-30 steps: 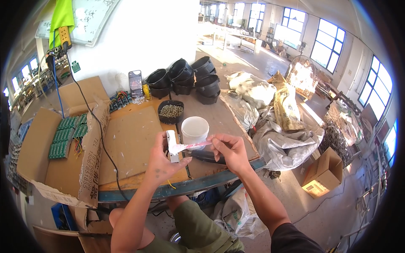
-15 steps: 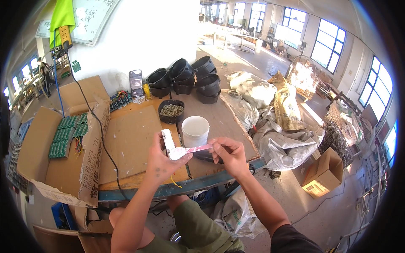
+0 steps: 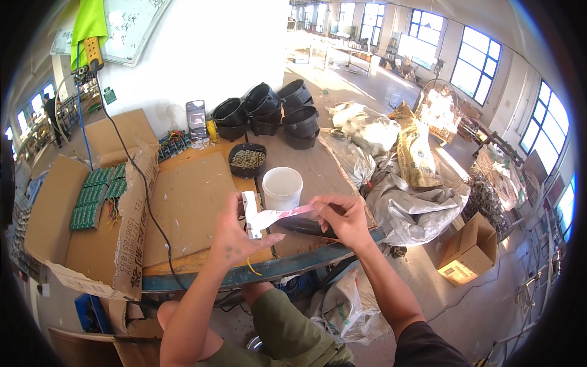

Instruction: The person applies a white substance from a cup using a spoon to a circuit board component, places the component into a black cylindrical housing, and uses an electric screwdriver to secure the wiring with screws.

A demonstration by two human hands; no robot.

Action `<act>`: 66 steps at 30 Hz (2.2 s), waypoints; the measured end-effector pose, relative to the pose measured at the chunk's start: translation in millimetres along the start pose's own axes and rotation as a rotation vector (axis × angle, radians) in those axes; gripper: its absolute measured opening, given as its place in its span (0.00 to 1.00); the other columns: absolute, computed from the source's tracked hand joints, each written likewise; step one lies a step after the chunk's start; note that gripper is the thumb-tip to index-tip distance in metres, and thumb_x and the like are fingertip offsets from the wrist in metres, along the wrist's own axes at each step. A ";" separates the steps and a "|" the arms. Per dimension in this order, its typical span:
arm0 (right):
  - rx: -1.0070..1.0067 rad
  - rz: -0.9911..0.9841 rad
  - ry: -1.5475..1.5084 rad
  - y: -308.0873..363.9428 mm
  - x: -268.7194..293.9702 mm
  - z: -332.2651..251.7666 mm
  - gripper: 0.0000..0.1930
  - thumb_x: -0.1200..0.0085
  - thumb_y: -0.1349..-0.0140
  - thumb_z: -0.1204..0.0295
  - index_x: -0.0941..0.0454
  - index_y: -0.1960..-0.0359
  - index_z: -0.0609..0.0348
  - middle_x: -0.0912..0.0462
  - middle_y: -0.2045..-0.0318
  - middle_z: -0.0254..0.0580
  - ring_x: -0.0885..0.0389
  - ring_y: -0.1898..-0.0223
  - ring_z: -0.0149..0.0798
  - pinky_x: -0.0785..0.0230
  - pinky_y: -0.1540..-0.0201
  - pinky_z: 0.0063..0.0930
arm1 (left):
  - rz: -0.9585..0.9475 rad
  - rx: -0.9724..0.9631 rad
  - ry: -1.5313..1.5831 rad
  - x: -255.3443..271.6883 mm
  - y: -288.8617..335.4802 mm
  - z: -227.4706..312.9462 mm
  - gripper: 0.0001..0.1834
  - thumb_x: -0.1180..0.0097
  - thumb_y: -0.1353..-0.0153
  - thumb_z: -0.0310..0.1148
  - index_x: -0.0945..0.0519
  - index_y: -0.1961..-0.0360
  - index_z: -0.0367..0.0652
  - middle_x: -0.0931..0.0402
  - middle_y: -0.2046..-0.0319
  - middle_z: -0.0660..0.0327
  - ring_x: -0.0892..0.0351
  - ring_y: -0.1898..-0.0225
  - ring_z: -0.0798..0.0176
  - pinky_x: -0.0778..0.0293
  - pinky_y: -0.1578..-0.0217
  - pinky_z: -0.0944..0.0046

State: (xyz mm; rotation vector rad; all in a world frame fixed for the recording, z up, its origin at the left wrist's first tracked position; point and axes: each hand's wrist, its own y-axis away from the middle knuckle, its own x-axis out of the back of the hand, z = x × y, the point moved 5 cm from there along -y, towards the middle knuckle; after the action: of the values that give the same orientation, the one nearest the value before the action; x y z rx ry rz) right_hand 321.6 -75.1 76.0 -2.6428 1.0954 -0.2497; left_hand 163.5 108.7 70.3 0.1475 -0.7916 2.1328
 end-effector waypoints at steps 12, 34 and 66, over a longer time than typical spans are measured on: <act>-0.078 0.050 -0.146 14.8 -7.6 1.2 0.07 0.43 0.33 0.76 0.17 0.59 0.66 0.18 0.74 0.36 0.26 0.79 0.24 0.32 0.77 0.18 | -0.021 0.105 0.289 -8.9 -0.3 -0.5 0.50 0.16 0.66 0.40 0.36 0.45 0.36 0.22 0.52 0.47 0.20 0.48 0.51 0.25 0.48 0.55; -0.114 0.293 -0.446 69.7 -51.4 17.0 0.10 0.43 0.33 0.76 0.19 0.54 0.70 0.15 0.67 0.43 0.21 0.71 0.29 0.29 0.69 0.20 | 0.334 0.132 -0.084 13.7 4.7 12.8 0.48 0.17 0.64 0.39 0.40 0.49 0.35 0.24 0.64 0.51 0.20 0.63 0.52 0.23 0.62 0.56; -0.142 0.330 -0.527 101.9 -87.5 10.8 0.07 0.44 0.34 0.80 0.18 0.57 0.68 0.15 0.70 0.43 0.22 0.74 0.27 0.32 0.74 0.18 | 0.570 0.057 -0.112 33.9 15.6 16.0 0.46 0.18 0.63 0.37 0.38 0.50 0.32 0.26 0.65 0.46 0.21 0.64 0.45 0.25 0.63 0.51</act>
State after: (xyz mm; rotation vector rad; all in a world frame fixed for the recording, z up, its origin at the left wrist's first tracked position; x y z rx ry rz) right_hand 195.3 -80.0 29.3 -2.3684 1.3544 0.5735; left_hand 127.4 115.1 87.8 0.0755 -0.9169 2.7041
